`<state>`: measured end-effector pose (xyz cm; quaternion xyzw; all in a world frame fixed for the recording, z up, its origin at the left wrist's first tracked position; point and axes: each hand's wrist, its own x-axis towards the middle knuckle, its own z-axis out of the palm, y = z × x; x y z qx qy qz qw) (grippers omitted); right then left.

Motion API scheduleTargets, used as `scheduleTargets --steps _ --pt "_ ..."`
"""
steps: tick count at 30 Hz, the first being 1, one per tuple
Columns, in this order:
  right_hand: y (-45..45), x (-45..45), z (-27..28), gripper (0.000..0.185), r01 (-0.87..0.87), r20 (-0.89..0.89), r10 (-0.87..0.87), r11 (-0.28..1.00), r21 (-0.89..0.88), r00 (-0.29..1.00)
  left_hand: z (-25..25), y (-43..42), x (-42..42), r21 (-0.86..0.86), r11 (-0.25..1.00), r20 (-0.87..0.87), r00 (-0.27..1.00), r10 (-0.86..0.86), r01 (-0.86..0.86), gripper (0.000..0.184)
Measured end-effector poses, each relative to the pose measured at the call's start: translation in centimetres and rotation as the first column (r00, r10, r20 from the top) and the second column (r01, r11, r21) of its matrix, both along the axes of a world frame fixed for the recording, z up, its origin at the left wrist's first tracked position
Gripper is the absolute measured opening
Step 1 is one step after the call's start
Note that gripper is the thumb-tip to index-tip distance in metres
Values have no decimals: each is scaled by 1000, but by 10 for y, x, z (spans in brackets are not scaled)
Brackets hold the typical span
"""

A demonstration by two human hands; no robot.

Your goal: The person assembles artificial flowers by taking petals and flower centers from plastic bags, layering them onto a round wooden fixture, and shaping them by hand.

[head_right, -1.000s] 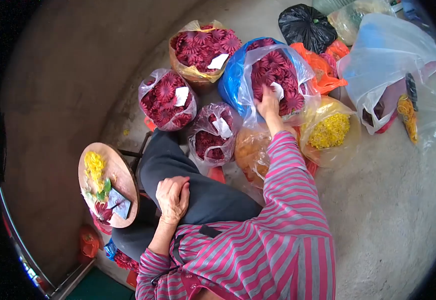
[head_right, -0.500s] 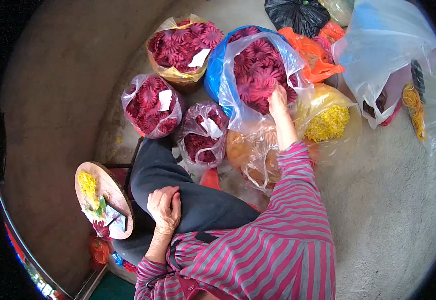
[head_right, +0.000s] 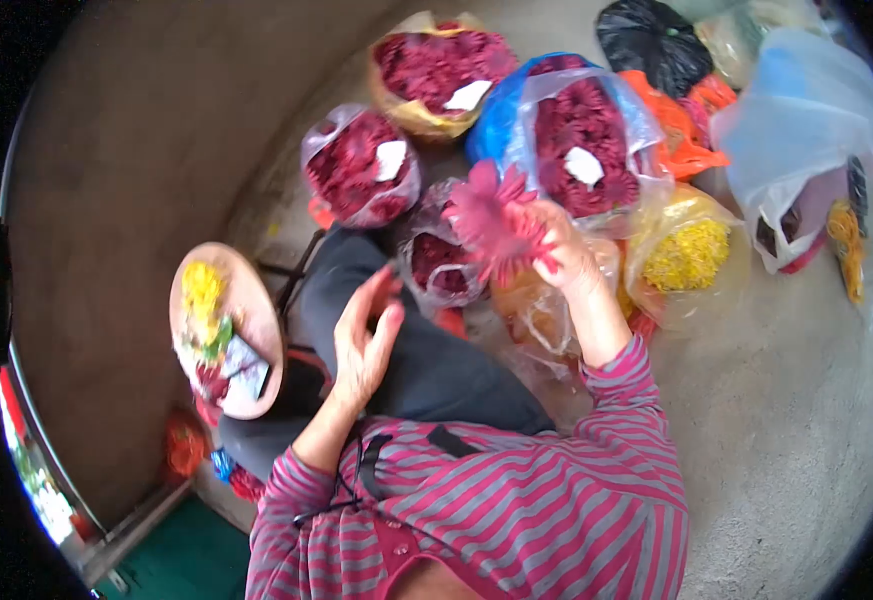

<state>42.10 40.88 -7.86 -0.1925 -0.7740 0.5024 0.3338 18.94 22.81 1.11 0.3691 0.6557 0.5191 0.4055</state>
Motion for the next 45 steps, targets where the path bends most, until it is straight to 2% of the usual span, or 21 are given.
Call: scheduleTargets --steps 1,2,3,4,5,7,9,10,14,15,19,20,24,25,29,30,35,39,45 --pt "-17 -18 9 38 16 -32 -7 960 279 999 8 5 1 -16 997 219 973 74 -73 26" --pt "-38 -35 12 38 -14 -45 27 963 269 999 7 5 -5 -26 994 206 972 110 -107 26" --pt "-59 -52 16 39 -105 -92 102 994 -30 991 3 3 -12 -87 993 282 954 98 -76 23" --pt "-76 -66 20 40 -206 -148 166 924 -321 975 2 -4 -18 -142 989 361 928 93 -44 20" --pt "-88 -79 32 40 -244 -161 201 914 -323 966 1 -15 -24 -146 986 349 928 129 -82 20" --pt "-103 -100 67 41 -236 -172 162 695 -679 972 2 -37 -38 -70 982 438 879 190 -178 16" --pt "-115 -120 94 43 -186 -143 141 363 -913 980 8 -56 -51 16 961 520 823 228 -277 13" --pt "-120 -127 94 43 -216 -160 177 359 -908 971 16 -65 -58 25 950 506 823 256 -311 13" --pt "-131 -136 77 39 -572 -541 235 85 -816 807 53 -108 -71 32 879 609 706 360 -476 10" --pt "-140 -144 82 39 -588 -554 265 64 -806 789 56 -122 -71 40 860 598 702 387 -508 10" --pt "-173 -168 120 27 -362 -196 421 362 -859 886 64 -160 -69 90 801 624 661 418 -592 11" --pt "-179 -178 126 27 -385 -207 440 366 -847 874 68 -166 -72 112 789 617 664 422 -604 11" --pt "-210 -216 130 22 -427 -75 460 736 -525 885 71 -185 -77 128 830 484 765 425 -543 11" --pt "-216 -225 133 22 -437 -73 471 735 -518 879 69 -190 -80 136 823 486 761 430 -552 11" --pt "-226 -266 144 22 -459 -141 456 726 -512 879 62 -202 -103 217 731 243 762 601 -646 14" --pt "-224 -276 142 22 -464 -141 462 728 -505 876 62 -203 -106 226 727 246 760 602 -649 14" --pt "-211 -331 129 23 -503 -14 561 731 -460 828 64 -204 -133 278 683 333 734 592 -676 15" --pt "-213 -340 125 23 -388 55 470 785 -483 881 56 -205 -155 283 662 413 711 569 -694 17" --pt "-223 -332 149 25 -385 20 428 830 -404 903 34 -194 -160 265 637 545 657 521 -724 18"
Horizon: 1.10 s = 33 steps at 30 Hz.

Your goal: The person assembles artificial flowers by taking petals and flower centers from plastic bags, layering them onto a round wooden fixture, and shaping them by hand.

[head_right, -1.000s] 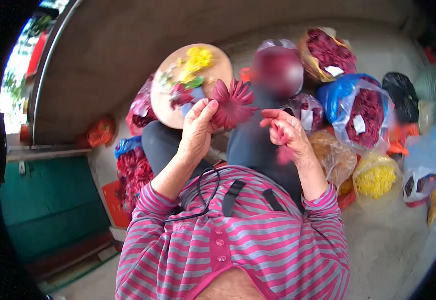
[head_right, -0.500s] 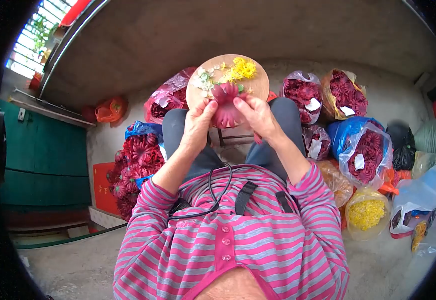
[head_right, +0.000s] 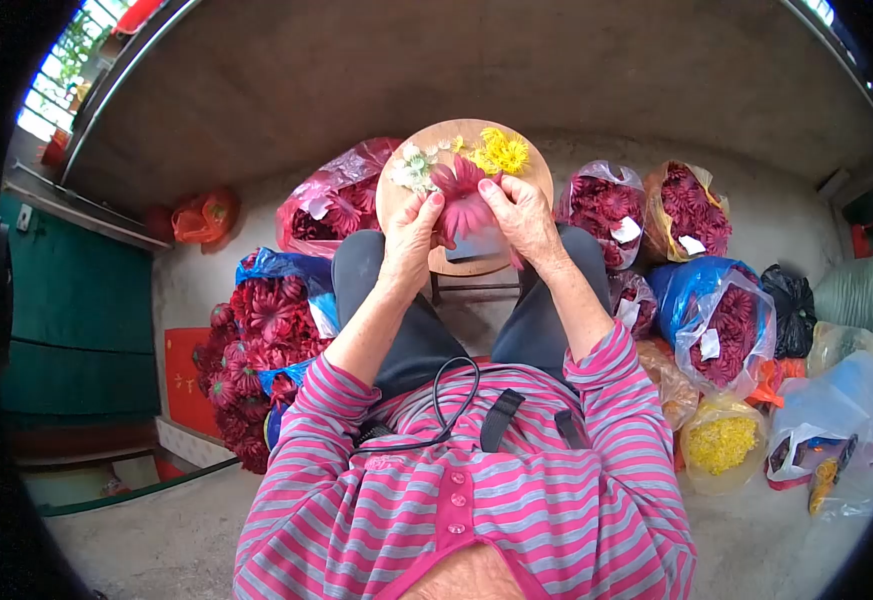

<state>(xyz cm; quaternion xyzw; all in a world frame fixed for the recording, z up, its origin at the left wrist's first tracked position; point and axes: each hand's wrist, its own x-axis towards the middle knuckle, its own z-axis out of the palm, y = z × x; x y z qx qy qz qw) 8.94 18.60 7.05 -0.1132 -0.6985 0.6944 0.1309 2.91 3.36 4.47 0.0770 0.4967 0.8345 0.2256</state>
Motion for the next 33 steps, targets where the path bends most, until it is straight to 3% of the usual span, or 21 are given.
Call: scheduleTargets --steps 10,14,15,19,20,22,25,29,30,33 --pt "9 -6 -52 25 -63 136 42 987 150 990 -59 -4 -14 -130 989 -51 996 -74 66 19" --pt "16 14 -31 19 63 142 -26 962 -265 990 -8 -18 2 -281 960 32 999 29 -19 21" --pt "16 15 -24 19 69 145 -30 961 -270 989 2 -21 6 -285 958 35 999 24 -14 21" --pt "4 33 -6 22 105 -33 -142 853 -510 989 25 -36 38 -435 900 -179 978 -110 22 25" --pt "-2 41 -9 22 129 -18 -161 846 -517 987 19 -32 52 -399 914 -199 966 -165 75 24" --pt "-17 47 -9 24 113 -56 -154 889 -443 986 15 -19 72 -363 923 -229 947 -223 130 24" --pt "-32 50 -5 26 91 -123 -146 924 -371 982 18 -19 75 -460 882 -343 896 -282 102 22" --pt "-32 58 4 29 135 -106 -167 956 -261 980 4 -30 62 -15 952 141 943 -301 306 21" --pt "-30 60 8 29 133 -118 -168 957 -258 979 6 -31 58 -13 952 128 944 -303 307 21" --pt "-28 76 22 27 124 -131 -115 990 63 985 13 -41 52 -297 952 -240 960 -144 69 21"
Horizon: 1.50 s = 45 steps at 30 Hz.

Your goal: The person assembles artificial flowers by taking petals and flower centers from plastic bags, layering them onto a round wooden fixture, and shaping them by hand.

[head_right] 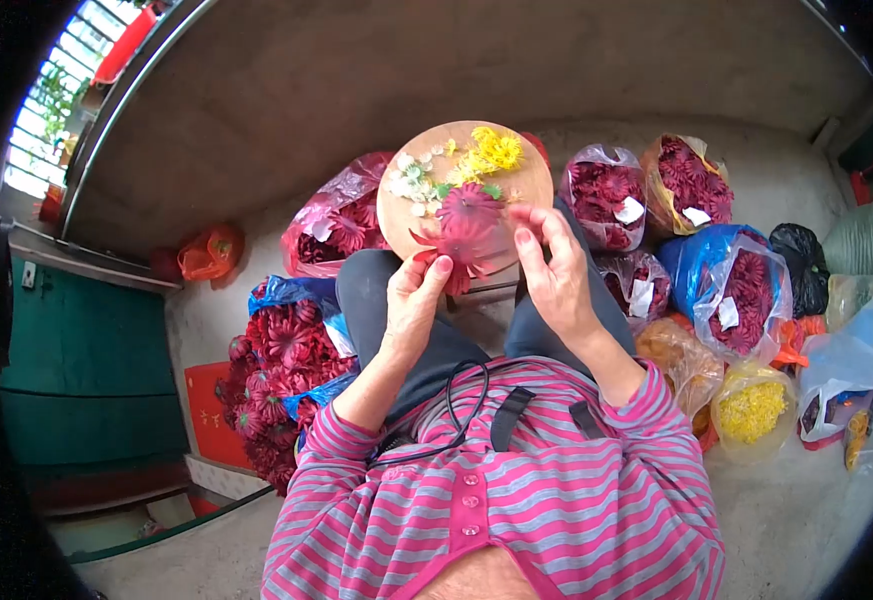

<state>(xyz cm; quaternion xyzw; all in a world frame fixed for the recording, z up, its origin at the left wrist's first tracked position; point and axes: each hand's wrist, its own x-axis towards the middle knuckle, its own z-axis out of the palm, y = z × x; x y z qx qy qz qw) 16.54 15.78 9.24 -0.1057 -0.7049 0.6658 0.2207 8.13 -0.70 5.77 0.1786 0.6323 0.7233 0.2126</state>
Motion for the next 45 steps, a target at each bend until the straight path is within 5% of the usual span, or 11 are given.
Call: scheduleTargets --steps 2,3,6,7,11,12,15,16,26,42,45 --pt "-11 4 -1 26 -11 15 9 995 101 1000 5 -5 -1 -72 995 -137 989 62 -72 21" --pt "-22 5 -3 26 -60 22 59 998 35 998 10 -5 0 -144 981 -445 894 51 -128 21" --pt "-43 4 -7 25 -189 21 194 971 -148 981 22 4 3 -193 913 -978 150 -148 -360 21" --pt "-39 4 -8 25 -189 21 194 972 -141 981 21 6 4 -187 914 -979 149 -141 -360 21" --pt "-20 3 -17 26 -118 62 166 877 -466 984 19 5 7 -15 981 -821 562 98 -192 19" --pt "-20 1 -17 26 -122 60 168 877 -465 984 20 4 5 -13 981 -822 560 100 -195 19" --pt "-26 2 -12 25 -210 125 268 912 -352 955 24 -6 0 -36 993 -102 988 -114 111 19" --pt "-28 2 -10 25 -243 148 300 918 -314 942 25 -8 -1 17 980 179 963 -200 200 19" --pt "-4 -32 -25 22 -130 78 146 973 -189 986 29 9 -19 72 997 124 992 1 -10 16" --pt "22 -77 -68 23 -51 227 98 978 -204 969 -38 25 -63 125 991 351 931 -97 55 17" --pt "35 -66 -63 23 -53 268 3 982 180 963 -37 19 -64 35 997 280 958 55 -68 17"
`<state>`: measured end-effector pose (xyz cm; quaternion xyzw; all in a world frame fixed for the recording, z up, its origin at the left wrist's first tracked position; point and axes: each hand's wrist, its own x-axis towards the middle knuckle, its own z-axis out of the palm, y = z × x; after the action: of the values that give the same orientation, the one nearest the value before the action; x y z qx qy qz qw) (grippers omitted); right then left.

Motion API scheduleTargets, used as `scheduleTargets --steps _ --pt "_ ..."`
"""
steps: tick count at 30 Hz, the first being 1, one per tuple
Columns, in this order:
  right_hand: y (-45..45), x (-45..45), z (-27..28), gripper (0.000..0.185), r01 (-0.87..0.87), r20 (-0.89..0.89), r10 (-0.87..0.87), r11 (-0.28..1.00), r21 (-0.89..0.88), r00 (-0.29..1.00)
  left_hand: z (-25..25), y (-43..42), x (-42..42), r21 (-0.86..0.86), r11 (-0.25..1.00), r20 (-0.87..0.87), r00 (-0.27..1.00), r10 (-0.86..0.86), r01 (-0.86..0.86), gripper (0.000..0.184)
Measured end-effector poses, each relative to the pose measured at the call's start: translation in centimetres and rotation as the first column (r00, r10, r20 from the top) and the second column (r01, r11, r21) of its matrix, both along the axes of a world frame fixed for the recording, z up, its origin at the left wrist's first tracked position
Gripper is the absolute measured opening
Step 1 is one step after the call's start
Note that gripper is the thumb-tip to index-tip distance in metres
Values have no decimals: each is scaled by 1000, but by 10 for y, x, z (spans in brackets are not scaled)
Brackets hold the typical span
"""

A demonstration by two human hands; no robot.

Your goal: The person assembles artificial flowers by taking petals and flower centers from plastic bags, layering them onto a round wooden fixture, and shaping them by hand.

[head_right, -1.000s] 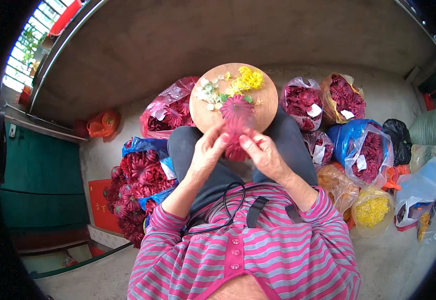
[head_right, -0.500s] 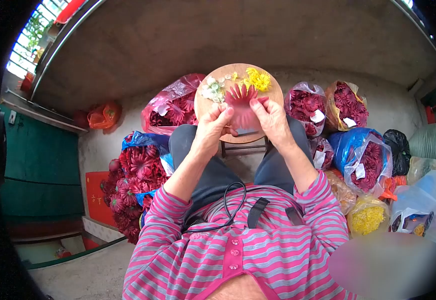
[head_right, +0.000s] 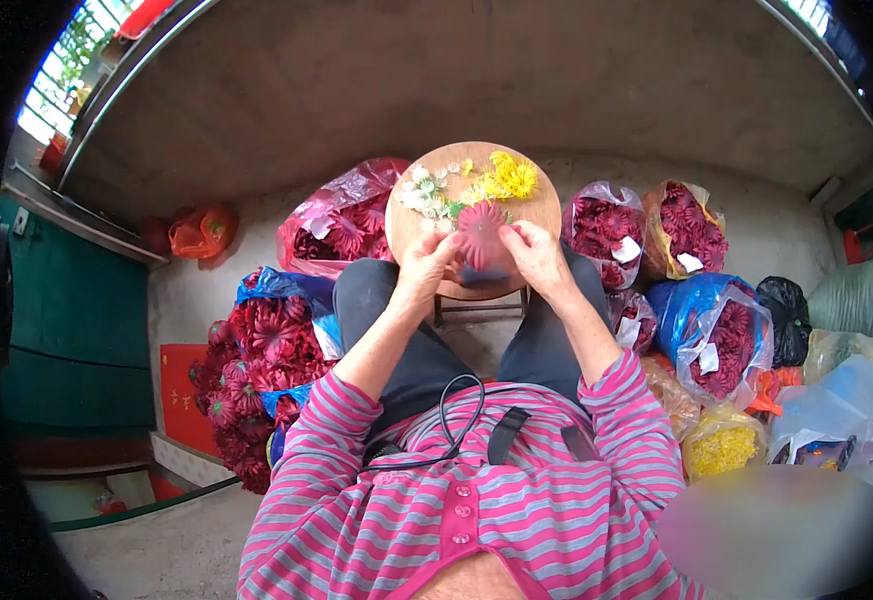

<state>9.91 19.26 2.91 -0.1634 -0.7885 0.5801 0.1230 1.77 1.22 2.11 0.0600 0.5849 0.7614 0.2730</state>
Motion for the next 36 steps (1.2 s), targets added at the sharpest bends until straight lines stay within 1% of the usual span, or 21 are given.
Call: scheduleTargets --steps 1,2,3,4,6,7,8,10,11,13,14,16,19,21,23,26,28,29,31,32,36 --pt "3 1 1 24 2 11 -3 992 127 1000 0 -3 0 -31 999 -21 999 43 -43 17" --pt "4 -1 9 24 -2 7 1 991 137 1000 2 -7 -1 -87 982 -278 950 140 -170 17" --pt "4 -4 19 25 64 -139 -24 955 291 990 3 -9 -2 -111 946 -517 830 208 -306 18" --pt "2 -4 29 26 146 -276 -26 895 421 961 7 -4 -2 -110 945 -510 834 213 -309 18" --pt "-7 -4 35 30 323 -514 46 729 604 857 13 16 -1 53 948 -678 685 266 -315 18" --pt "-10 -7 31 32 252 -454 67 755 605 888 19 30 6 133 950 -672 679 295 -282 17" --pt "-15 -11 25 35 171 -393 101 782 599 914 10 38 1 31 968 -853 498 155 -248 18" --pt "-12 -12 8 33 125 -379 135 801 586 915 -17 67 9 78 980 -751 636 178 -182 17" --pt "-6 -14 -4 31 122 -378 133 806 579 916 -29 73 8 47 971 -761 621 187 -234 14" --pt "-6 -29 -26 28 127 -384 124 815 565 915 -18 53 6 52 953 -859 473 194 -298 13" --pt "-16 -32 -23 28 74 -377 167 833 548 911 -14 32 5 28 936 -859 471 202 -351 13" --pt "-21 -28 -14 28 55 -361 194 815 576 912 -9 -4 8 -43 951 -845 520 130 -307 11" --pt "-24 -27 -17 33 -67 -262 196 898 434 945 -10 -78 4 -80 859 -894 418 162 -505 9" --pt "-34 -17 1 40 -60 -190 166 883 465 968 -23 -139 3 -196 757 -844 500 194 -624 10" --pt "-32 -8 0 44 35 -259 108 870 492 960 -56 -210 -1 -355 514 -884 460 87 -780 16" --pt "-38 8 8 46 160 -402 107 802 575 909 -81 -289 9 -377 59 -925 371 -86 -924 28" --pt "-44 15 13 46 139 -398 144 786 602 906 -111 -324 20 -510 -120 -834 524 -170 -851 31" --pt "-47 18 16 46 129 -402 175 770 625 899 -127 -339 24 -513 -121 -834 527 -166 -850 31" --pt "-56 21 21 46 117 -411 233 735 668 881 -151 -360 27 -757 -133 -631 768 -105 -640 32" --pt "-61 21 22 46 118 -412 234 734 669 881 -147 -360 26 -756 -132 -633 768 -104 -641 32" --pt "-80 26 26 44 21 -373 354 701 713 858 -130 -355 24 -448 1 -893 448 54 -894 26"
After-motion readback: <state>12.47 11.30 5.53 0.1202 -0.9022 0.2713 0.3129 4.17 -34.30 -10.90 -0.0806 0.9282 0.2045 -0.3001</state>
